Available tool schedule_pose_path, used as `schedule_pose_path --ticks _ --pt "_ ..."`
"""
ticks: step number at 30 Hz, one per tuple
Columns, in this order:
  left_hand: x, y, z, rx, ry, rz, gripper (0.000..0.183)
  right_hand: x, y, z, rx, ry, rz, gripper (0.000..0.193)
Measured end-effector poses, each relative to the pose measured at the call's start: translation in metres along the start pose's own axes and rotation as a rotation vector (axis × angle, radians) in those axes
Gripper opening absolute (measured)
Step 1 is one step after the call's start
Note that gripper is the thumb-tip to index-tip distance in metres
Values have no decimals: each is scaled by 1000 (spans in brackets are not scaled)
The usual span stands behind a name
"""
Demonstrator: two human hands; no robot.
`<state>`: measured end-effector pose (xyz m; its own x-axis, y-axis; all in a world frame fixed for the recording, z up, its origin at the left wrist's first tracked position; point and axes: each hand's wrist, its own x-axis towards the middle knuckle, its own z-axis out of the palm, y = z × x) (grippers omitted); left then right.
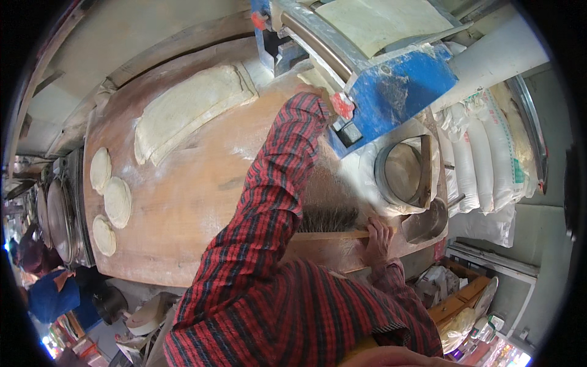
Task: The person cuts circular pieces from a sheet of dough using a round cutter, stacks them, and brushes flour onto the work surface. They repeat the cutting and stacking process while occasionally brushing flour to prevent sticking.
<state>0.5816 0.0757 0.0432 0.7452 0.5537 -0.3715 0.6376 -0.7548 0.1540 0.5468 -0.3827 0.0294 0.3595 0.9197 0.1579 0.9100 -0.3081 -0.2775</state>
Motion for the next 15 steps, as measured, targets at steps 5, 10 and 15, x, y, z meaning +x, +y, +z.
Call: schedule_pose_path --ticks 5,10,15 --pt "33 3 18 -944 428 -295 41 -1 -1 4 -32 43 10 57" --pt "-15 -54 58 -1705 863 -224 24 0 0 5 -52 19 22 54" --pt "-79 -112 87 -956 914 -194 41 -1 3 5 -50 -8 -13 57"
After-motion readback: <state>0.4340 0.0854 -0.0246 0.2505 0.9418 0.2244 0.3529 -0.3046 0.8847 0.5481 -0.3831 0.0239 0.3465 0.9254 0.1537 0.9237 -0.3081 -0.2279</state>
